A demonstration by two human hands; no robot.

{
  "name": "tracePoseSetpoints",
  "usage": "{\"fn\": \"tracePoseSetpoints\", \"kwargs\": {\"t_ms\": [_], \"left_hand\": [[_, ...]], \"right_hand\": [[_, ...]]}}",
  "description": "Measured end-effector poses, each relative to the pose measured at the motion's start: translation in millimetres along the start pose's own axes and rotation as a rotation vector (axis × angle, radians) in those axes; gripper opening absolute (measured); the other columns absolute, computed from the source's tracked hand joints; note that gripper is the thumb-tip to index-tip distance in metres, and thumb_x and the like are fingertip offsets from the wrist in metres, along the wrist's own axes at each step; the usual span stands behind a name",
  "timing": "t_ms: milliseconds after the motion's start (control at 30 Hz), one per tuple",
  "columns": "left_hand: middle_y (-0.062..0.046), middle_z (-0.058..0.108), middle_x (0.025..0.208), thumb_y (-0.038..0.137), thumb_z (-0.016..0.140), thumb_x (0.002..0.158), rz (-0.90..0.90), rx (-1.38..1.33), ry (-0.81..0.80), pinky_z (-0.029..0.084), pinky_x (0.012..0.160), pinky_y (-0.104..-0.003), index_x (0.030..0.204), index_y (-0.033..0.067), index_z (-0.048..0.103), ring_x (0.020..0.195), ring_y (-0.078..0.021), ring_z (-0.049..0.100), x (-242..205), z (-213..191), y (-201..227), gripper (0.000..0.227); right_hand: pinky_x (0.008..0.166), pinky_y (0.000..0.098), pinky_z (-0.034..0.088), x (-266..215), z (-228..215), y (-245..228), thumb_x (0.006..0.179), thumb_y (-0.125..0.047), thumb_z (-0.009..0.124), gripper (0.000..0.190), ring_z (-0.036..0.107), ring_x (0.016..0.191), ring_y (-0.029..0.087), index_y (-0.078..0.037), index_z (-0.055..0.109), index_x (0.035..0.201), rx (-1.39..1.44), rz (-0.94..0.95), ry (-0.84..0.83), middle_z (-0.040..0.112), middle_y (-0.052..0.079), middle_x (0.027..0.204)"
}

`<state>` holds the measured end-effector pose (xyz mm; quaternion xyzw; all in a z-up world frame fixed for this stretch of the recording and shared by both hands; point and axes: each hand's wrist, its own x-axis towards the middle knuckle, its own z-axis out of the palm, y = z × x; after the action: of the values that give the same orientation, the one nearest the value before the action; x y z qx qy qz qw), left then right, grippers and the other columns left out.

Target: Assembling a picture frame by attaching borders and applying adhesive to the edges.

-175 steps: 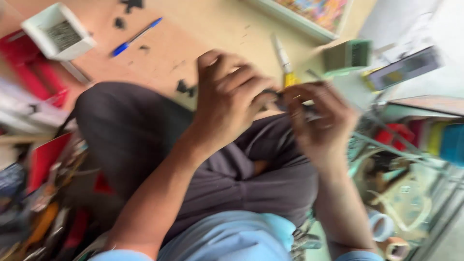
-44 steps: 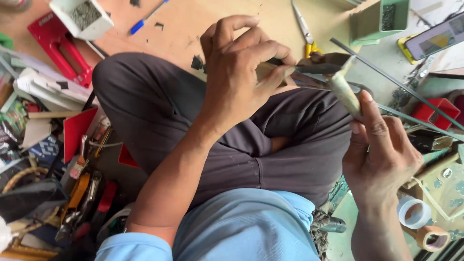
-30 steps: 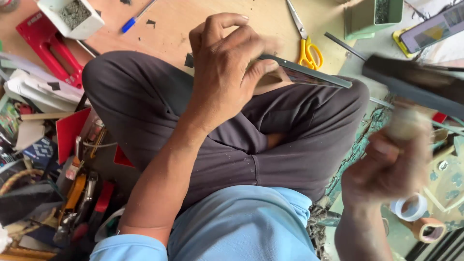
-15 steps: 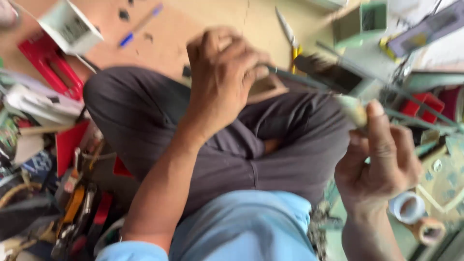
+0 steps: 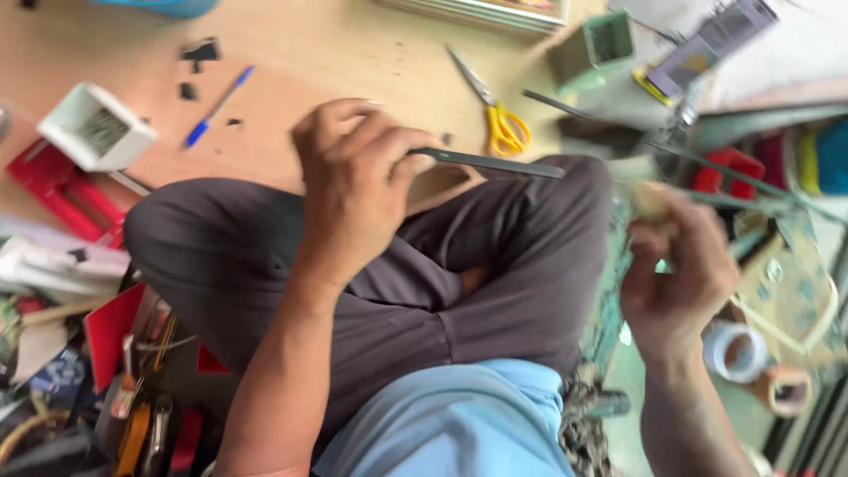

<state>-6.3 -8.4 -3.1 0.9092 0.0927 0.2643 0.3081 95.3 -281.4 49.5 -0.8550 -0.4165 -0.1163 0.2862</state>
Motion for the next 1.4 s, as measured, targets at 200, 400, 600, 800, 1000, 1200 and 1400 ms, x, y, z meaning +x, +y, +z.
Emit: {"fn": "tracePoseSetpoints", "kwargs": {"t_ms": [200, 400, 600, 800, 1000, 1200, 1400], "left_hand": [[0.001, 0.07, 0.105, 0.041, 0.082, 0.098, 0.041, 0.121, -0.06, 0.017, 0.121, -0.059, 0.11, 0.0162, 0.077, 0.126, -0.0263, 0.05, 9, 8, -5, 0.028], [-0.007, 0.071, 0.11, 0.058, 0.088, 0.074, 0.092, 0.376, -0.021, -0.004, 0.114, -0.069, 0.103, 0.0106, 0.077, 0.132, -0.0347, 0.05, 23, 52, 48, 0.057], [-0.003, 0.068, 0.104, 0.05, 0.088, 0.094, 0.135, 0.236, -0.006, 0.018, 0.122, -0.061, 0.106, 0.0113, 0.075, 0.108, -0.0216, 0.057, 12, 106, 48, 0.043], [-0.009, 0.062, 0.099, 0.04, 0.091, 0.093, -0.128, 0.123, 0.199, 0.028, 0.11, -0.051, 0.097, 0.0057, 0.066, 0.113, -0.0369, 0.052, 32, 23, 16, 0.043], [0.004, 0.054, 0.099, 0.028, 0.073, 0.106, -0.387, -0.948, 0.416, 0.041, 0.089, -0.025, 0.105, 0.0069, 0.057, 0.093, -0.0073, 0.048, -9, 31, -101, 0.027], [0.004, 0.05, 0.095, 0.029, 0.071, 0.11, -0.478, -1.0, 0.479, 0.041, 0.089, -0.025, 0.099, 0.0088, 0.054, 0.091, -0.0081, 0.045, -16, 62, -114, 0.029], [0.003, 0.048, 0.09, 0.029, 0.069, 0.111, -0.497, -0.985, 0.466, 0.038, 0.089, -0.026, 0.096, 0.0077, 0.054, 0.09, -0.0093, 0.042, -13, 65, -113, 0.03]], "right_hand": [[0.06, 0.0353, 0.043, -125, 19, 111, 0.101, -0.007, 0.073, 0.021, 0.051, 0.064, 0.019, -0.001, 0.052, 0.098, -0.2, 0.526, 0.169, 0.053, 0.008, 0.077], [0.068, 0.0406, 0.053, -240, 42, 142, 0.09, -0.016, 0.074, 0.018, 0.067, 0.073, 0.025, -0.004, 0.069, 0.103, -0.336, 0.873, -0.058, 0.072, 0.013, 0.088], [0.07, 0.037, 0.056, -220, 39, 160, 0.095, -0.018, 0.078, 0.015, 0.071, 0.082, 0.024, -0.006, 0.073, 0.102, -0.259, 0.549, -0.086, 0.074, 0.013, 0.099], [0.08, 0.0338, 0.057, -83, 41, 154, 0.102, -0.005, 0.074, 0.008, 0.072, 0.091, 0.024, -0.003, 0.071, 0.109, -0.068, 0.337, 0.078, 0.072, 0.012, 0.105], [0.084, 0.0431, 0.054, 26, 128, 176, 0.094, -0.011, 0.077, 0.022, 0.067, 0.1, 0.035, -0.005, 0.073, 0.114, -0.048, 0.193, -0.168, 0.069, 0.015, 0.109], [0.088, 0.0549, 0.045, 37, 222, 250, 0.073, -0.017, 0.081, 0.055, 0.064, 0.102, 0.04, -0.006, 0.071, 0.126, -0.293, 0.028, -0.435, 0.067, 0.019, 0.108], [0.084, 0.0488, 0.052, 62, 180, 191, 0.099, -0.016, 0.072, 0.026, 0.068, 0.093, 0.032, -0.015, 0.073, 0.125, -0.194, 0.239, -0.532, 0.072, 0.013, 0.105]]}}
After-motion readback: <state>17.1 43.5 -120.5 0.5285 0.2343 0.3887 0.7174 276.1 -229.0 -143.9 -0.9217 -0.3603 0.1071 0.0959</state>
